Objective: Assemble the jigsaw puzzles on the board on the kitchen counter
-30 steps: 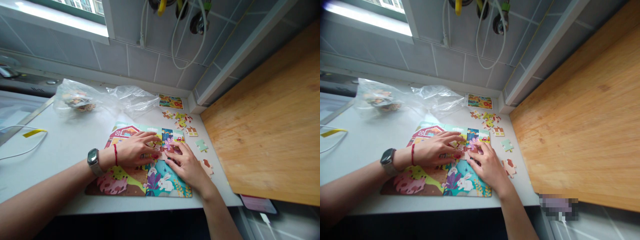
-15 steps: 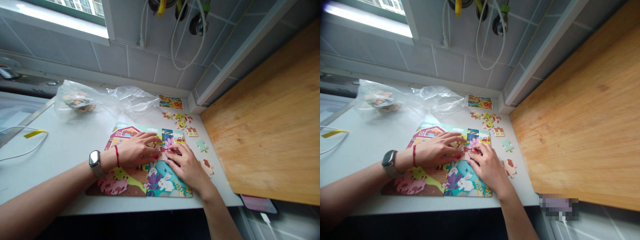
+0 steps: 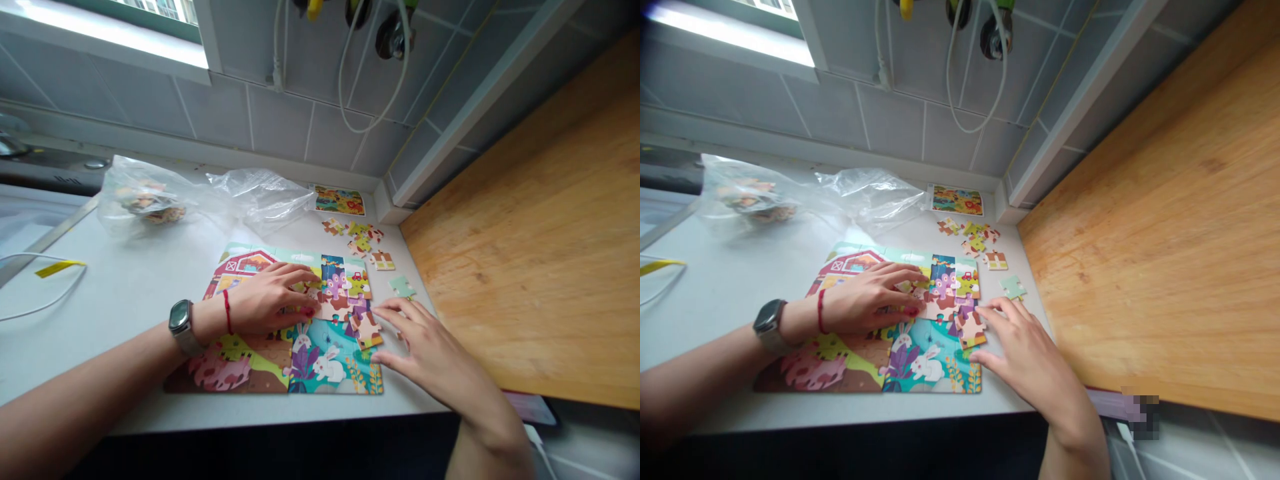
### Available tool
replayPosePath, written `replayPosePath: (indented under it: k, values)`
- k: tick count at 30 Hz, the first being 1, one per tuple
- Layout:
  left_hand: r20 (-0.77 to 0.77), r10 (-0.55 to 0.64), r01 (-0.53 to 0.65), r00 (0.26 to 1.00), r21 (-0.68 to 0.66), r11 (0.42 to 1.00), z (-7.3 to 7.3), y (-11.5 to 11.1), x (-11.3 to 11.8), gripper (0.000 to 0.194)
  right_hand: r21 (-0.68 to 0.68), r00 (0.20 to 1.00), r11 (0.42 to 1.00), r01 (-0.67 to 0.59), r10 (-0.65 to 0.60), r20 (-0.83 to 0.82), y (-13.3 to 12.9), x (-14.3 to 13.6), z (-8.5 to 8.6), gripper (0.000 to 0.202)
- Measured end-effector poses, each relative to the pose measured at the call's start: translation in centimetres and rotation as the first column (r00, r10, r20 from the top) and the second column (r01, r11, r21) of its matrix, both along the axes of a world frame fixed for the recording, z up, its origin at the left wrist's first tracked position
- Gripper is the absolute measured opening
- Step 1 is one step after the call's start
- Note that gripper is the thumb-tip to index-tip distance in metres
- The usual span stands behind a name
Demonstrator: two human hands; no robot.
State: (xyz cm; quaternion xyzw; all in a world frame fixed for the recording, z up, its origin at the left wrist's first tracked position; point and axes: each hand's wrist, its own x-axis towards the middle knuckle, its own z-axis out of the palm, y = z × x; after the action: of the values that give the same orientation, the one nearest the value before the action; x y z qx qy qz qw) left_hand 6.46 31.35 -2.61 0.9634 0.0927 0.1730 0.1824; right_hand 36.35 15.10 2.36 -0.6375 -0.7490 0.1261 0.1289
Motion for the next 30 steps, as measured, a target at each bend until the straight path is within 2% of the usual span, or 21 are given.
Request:
replayPosePath:
  k: [3,7,12,16,19,25,30]
  values:
    - [-0.012,0.004,-0.004,1.0,0.004,1.0,0.0,0.0,0.0,0.026,-0.052,1.0,0.998,-0.02,0.021,0.008,-0.3,-0.5,-0.3,0.053]
    - [-0.021,0.008,-0.008,1.0,0.013,1.0,0.2,-0.1,0.1,0.026,-0.095,0.999,0.995,-0.029,0.026,-0.027,0.6,-0.7,-0.7,0.041]
    - [-0.013,0.013,-0.013,1.0,0.004,1.0,0.2,-0.1,0.1,0.025,-0.098,0.997,0.994,-0.046,0.04,-0.065,1.3,-0.4,-0.4,0.027]
    - [-0.019,0.023,-0.022,1.0,0.015,1.0,0.2,-0.1,0.1,0.025,-0.121,0.994,0.992,-0.035,0.022,-0.109,1.7,-0.4,-0.3,0.026]
    - [-0.027,0.021,-0.02,0.999,0.026,0.999,0.2,-0.1,0.1,0.026,-0.11,0.989,0.994,-0.026,0.009,-0.145,2.0,-0.5,-0.6,0.032]
    - [-0.04,0.022,-0.021,0.999,0.029,0.999,0.3,-0.1,0.2,0.026,-0.072,0.978,0.997,-0.023,0.008,-0.209,2.4,-0.8,-0.9,0.025]
    - [-0.031,0.017,-0.016,0.999,0.036,0.999,0.1,-0.1,0.1,0.026,-0.03,0.958,0.999,-0.014,0.005,-0.286,2.7,-1.3,-1.3,0.028]
